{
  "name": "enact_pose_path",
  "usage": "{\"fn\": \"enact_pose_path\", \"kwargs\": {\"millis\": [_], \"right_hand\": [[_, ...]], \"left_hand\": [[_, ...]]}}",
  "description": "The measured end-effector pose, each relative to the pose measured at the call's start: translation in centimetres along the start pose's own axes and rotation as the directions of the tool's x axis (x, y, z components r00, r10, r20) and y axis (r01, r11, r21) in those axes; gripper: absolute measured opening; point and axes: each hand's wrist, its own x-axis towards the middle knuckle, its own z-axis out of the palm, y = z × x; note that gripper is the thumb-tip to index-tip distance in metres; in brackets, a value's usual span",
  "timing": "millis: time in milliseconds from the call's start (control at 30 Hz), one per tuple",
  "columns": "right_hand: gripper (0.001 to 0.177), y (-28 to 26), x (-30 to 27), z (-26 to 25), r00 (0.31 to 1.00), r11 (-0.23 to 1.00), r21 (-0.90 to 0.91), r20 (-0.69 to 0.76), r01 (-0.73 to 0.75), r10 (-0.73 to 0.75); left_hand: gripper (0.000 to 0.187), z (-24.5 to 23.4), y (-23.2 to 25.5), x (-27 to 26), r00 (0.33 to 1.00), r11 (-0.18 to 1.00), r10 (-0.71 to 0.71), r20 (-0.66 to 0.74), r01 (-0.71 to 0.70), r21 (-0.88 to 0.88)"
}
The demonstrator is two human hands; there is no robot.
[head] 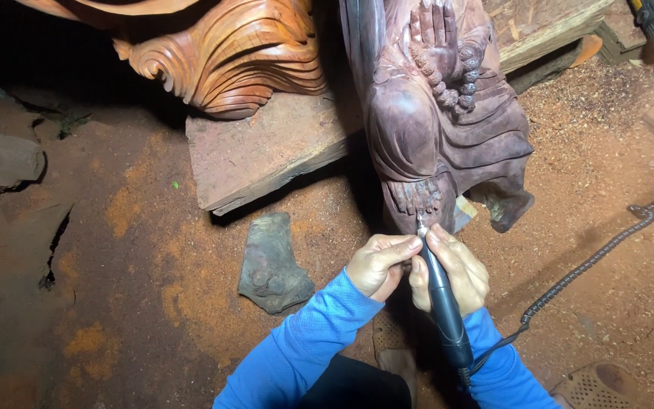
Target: Using a rotary carving tool to add fine details and textures to a wooden statue
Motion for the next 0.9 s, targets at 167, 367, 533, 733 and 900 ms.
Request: {"fn": "enact_pose_path", "kwargs": {"millis": [167, 367, 533, 733, 900], "right_hand": [[0.023, 0.0, 0.0, 0.1, 1.0, 1.0, -0.01, -0.005, -0.004, 0.003], [0.023, -0.1, 0.2, 0.0, 1.0, 1.0, -0.003, 0.002, -0.006, 0.006], [0.023, -0.1, 0.1, 0.0, 1.0, 1.0, 0.002, -0.01, -0.004, 0.004], [0.023, 0.1, 0.0, -0.1, 1.0, 1.0, 0.001, 0.007, 0.001, -0.001], [0.023, 0.0, 0.1, 0.0, 1.0, 1.0, 0.003, -0.001, -0.003, 0.003]], "left_hand": [[0.02, -0.2, -0.2, 0.1, 1.0, 1.0, 0.006, -0.005, -0.006, -0.003], [0.02, 0.5, 0.5, -0.1, 1.0, 1.0, -0.016, -0.02, 0.016, 0.013], [0.02, 0.3, 0.4, -0.1, 1.0, 1.0, -0.022, -0.013, 0.022, 0.021], [0.021, -0.2, 0.0, 0.1, 1.0, 1.0, -0.026, -0.008, 0.026, 0.017], [0.02, 0.2, 0.3, -0.1, 0.999, 0.999, -0.03, -0.009, 0.031, 0.021]]}}
